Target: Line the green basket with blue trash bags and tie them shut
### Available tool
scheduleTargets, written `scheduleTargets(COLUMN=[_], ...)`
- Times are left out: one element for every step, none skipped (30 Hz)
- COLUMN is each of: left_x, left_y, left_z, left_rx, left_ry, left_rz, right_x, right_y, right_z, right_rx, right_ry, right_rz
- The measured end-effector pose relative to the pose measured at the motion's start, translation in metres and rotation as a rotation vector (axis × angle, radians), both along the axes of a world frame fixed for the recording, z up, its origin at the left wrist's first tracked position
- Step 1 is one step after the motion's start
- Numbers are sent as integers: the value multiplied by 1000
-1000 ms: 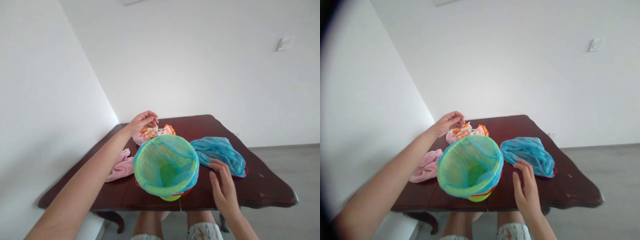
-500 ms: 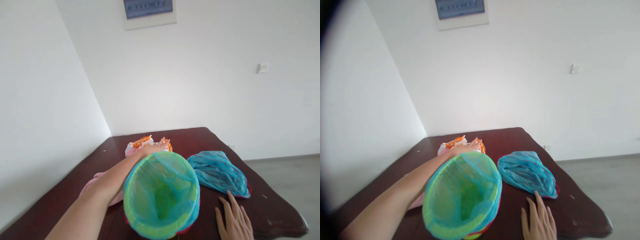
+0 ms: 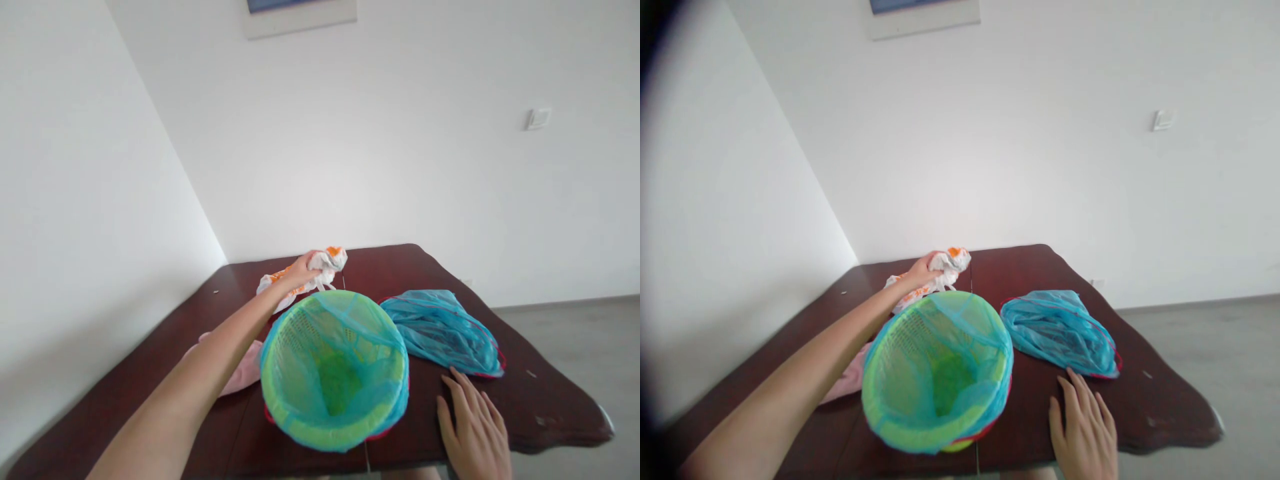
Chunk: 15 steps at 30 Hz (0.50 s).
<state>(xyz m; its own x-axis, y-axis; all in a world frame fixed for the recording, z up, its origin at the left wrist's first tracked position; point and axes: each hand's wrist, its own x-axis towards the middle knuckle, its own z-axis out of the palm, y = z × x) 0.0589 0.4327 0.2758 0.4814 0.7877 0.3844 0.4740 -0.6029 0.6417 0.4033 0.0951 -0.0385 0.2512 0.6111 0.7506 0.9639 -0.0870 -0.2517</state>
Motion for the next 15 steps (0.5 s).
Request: scheduleTargets(left_x=[-7,-17,-30,-44,-57,-70,-80,-86,-89,-88,-84,-78,-70,-61,-52], left_y=[2,1,-2,-10,-21,-36,-55,-76,-98,-120,-141,-158,-172,-181,-187], left_z=[8,19,31,45,60,74,87,98,106,111,112,109,104,95,85], left_rx=[-7,-8,-3,7,23,42,50,43,24,19,16,26,21,-6,-48], left_ry=[-65,-130,-191,-243,-297,-362,-382,-350,-264,-147,20,180,312,424,520], left_rz=[26,49,61,66,55,6,-56,-121,-190,-256,-331,-387,-427,-464,-499], right_x=[0,-1,-1,-1,-1,-1,-1,-1,-1,-1,-2,-2,-2,-2,-2], right_y=[0,0,0,-1,-1,-1,-1,-2,-2,-2,-2,-2,-2,-2,-2], right_z=[2,4,5,6,7,9,9,10,11,12,12,13,13,14,14], right_rx=[-4,-9,-15,-22,-27,-31,-34,-38,-42,-48,-55,-62,-68,-73,-79], right_ry=[-5,-9,-12,-16,-18,-19,-19,-19,-19,-18,-16,-12,-8,-3,1], right_rz=[-2,-2,-2,0,1,1,2,2,0,-2,-5,-5,-6,-7,-6])
